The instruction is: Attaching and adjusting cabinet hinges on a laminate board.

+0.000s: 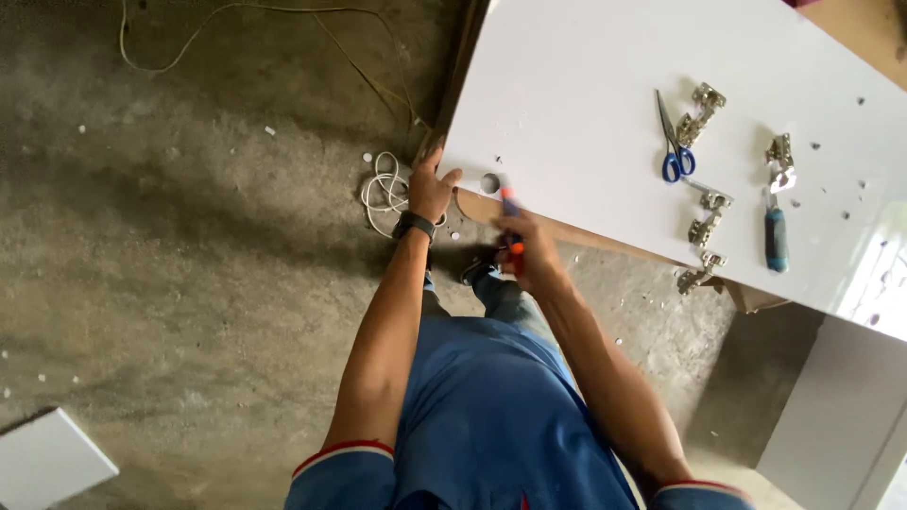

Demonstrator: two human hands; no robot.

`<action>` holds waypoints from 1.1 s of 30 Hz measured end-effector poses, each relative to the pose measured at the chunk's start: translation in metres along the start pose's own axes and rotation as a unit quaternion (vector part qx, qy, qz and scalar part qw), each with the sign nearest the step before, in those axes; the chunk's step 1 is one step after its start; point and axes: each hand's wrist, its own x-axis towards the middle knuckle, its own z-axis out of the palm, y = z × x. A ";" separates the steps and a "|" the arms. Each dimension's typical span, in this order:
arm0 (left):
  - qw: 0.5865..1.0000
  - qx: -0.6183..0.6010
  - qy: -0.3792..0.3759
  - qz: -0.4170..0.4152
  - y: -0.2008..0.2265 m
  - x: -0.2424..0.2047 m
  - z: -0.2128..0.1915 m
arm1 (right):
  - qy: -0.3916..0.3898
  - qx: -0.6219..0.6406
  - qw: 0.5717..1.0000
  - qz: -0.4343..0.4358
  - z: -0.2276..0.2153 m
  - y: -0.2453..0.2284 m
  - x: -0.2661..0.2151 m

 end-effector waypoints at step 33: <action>0.898 0.428 0.080 -0.062 0.059 -0.015 0.070 | 0.423 -0.272 0.778 -0.375 -0.387 0.023 -0.012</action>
